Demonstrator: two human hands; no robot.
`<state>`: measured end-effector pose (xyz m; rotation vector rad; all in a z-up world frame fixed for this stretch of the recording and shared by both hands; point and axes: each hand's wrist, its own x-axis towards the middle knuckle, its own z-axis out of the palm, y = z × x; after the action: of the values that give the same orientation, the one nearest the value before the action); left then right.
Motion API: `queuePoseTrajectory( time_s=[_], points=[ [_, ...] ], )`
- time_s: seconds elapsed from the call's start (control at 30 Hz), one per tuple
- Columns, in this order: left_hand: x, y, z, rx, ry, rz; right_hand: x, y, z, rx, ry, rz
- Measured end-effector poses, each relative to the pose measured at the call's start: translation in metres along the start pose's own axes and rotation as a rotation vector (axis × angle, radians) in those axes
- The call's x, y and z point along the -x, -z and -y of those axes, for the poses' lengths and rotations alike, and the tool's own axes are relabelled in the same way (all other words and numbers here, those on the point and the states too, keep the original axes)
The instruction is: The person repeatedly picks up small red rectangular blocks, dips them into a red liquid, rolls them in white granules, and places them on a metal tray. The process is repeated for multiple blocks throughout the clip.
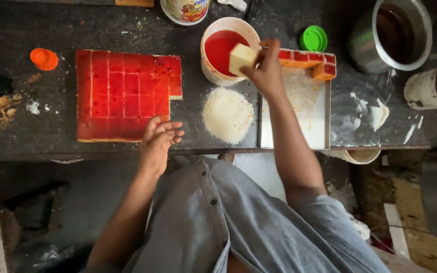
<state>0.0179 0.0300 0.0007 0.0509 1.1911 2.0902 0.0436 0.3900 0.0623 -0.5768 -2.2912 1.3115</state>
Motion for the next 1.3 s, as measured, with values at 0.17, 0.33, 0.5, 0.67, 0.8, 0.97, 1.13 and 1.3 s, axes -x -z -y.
queuePoseTrajectory(
  time_s=[0.17,0.33,0.5,0.67,0.8,0.97,1.13,1.3],
  points=[
    [0.001,-0.022,0.011,0.002,-0.011,-0.017,-0.074,-0.031,-0.034,0.818,0.061,0.233],
    [0.006,-0.031,0.014,0.026,-0.059,-0.068,-0.102,-0.076,-0.123,1.215,0.379,0.572],
    [0.013,-0.026,0.018,0.044,-0.081,-0.111,-0.102,-0.082,-0.134,1.017,0.167,0.641],
    [0.012,-0.032,0.017,0.03,-0.051,-0.131,-0.091,-0.074,-0.101,0.979,0.096,0.604],
    [0.003,-0.038,0.011,0.017,-0.031,-0.093,-0.085,-0.065,-0.066,0.896,0.071,0.475],
    [-0.006,-0.038,0.004,0.004,-0.02,-0.028,-0.082,-0.02,-0.029,0.435,-0.021,0.196],
    [-0.01,-0.033,0.005,-0.001,0.002,0.0,-0.087,0.019,-0.038,-0.529,-0.172,0.079],
    [-0.015,-0.031,0.009,0.023,0.018,0.045,-0.071,0.009,-0.053,-1.023,-0.449,0.075]
  ],
)
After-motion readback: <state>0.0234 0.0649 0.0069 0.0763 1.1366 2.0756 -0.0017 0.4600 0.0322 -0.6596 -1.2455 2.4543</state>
